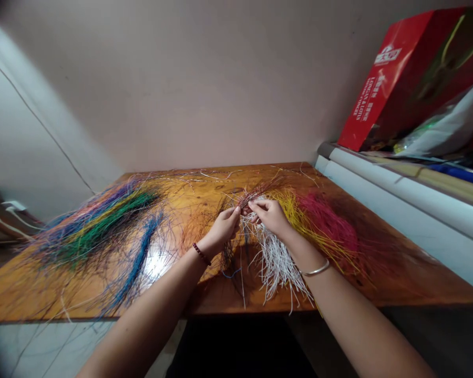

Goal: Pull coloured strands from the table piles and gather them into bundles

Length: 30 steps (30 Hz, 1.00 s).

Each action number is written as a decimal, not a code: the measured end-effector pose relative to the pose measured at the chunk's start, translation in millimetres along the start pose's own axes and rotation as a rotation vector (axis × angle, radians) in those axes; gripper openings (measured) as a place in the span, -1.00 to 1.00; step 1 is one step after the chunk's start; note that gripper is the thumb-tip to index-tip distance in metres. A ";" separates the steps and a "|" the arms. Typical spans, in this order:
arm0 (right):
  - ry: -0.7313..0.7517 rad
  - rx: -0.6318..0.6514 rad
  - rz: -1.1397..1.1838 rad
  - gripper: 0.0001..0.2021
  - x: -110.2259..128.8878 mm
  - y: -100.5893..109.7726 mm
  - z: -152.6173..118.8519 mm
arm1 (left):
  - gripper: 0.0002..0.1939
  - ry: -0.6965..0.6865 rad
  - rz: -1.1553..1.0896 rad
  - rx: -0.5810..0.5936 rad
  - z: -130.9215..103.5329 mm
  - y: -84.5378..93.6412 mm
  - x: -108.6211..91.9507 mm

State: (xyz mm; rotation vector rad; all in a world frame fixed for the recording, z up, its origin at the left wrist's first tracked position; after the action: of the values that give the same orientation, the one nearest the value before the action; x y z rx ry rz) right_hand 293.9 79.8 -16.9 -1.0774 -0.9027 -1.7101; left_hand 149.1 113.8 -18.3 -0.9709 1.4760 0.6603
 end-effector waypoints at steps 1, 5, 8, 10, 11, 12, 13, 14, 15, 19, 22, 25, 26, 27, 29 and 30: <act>0.013 0.001 -0.015 -0.57 -1.1 0.5 0.1 | -0.66 -0.012 0.019 0.009 0.3 -0.2 0.7; 0.023 -0.004 -0.037 -0.57 -2.6 0.1 -0.7 | -0.66 -0.060 0.090 0.059 3.5 0.4 4.4; 0.046 -0.046 -0.021 -0.62 0.4 -0.6 -3.2 | -0.69 -0.104 0.141 0.033 8.7 2.7 7.5; 0.090 -0.061 0.024 -0.66 4.1 -1.1 -5.6 | -0.71 -0.166 0.214 -0.018 11.5 4.3 8.8; 0.109 -0.055 0.055 -0.66 5.8 -1.6 -6.8 | -0.71 -0.209 0.263 -0.037 11.9 4.7 9.2; 0.122 -0.040 0.086 -0.63 7.2 -2.2 -8.0 | -0.72 -0.254 0.317 -0.042 11.6 4.4 9.5; 0.130 -0.019 0.110 -0.59 8.0 -2.8 -9.2 | -0.72 -0.296 0.374 -0.035 10.6 3.7 9.8; 0.135 0.006 0.120 -0.57 8.3 -3.6 -10.2 | -0.71 -0.330 0.432 -0.016 9.1 2.5 10.2; 0.140 0.023 0.113 -0.56 8.0 -4.2 -11.1 | -0.70 -0.354 0.487 0.006 7.3 1.2 10.7; 0.171 0.048 -0.017 -0.71 4.0 -6.9 -13.8 | -0.69 -0.368 0.620 0.029 2.0 -2.2 12.1; 0.193 0.038 -0.065 -0.75 3.3 -8.0 -14.5 | -0.68 -0.352 0.623 0.028 2.1 -1.8 11.9; 0.204 -0.055 0.068 -0.77 7.6 -1.8 -12.1 | -0.65 -0.333 0.602 0.030 5.0 0.2 11.2; 0.203 -0.110 0.157 -0.78 9.8 2.6 -10.6 | -0.65 -0.319 0.581 0.020 6.4 1.2 10.9; 0.198 -0.171 0.257 -0.79 12.0 8.0 -8.7 | -0.65 -0.298 0.549 0.003 8.0 2.4 10.7; 0.167 -0.279 0.455 -0.81 16.1 19.9 -4.8 | -0.67 -0.215 0.430 -0.054 11.2 5.1 10.6; 0.139 -0.316 0.542 -0.81 17.6 25.6 -3.0 | -0.68 -0.156 0.342 -0.091 12.4 6.5 10.7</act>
State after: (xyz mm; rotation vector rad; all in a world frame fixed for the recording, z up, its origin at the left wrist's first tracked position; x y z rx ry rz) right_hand 313.1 63.3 1.3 -1.2516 -0.2171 -1.4639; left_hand 150.2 125.5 -31.5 -0.7212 1.4956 1.0353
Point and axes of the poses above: each hand's wrist, its own z-axis towards the middle knuckle, its own y-axis out of the back of the hand, x = y × z, the point moved 2 cm from there along z, towards the middle knuckle, and after that the axes turned 8 degrees about y, right-handed, at the moved point
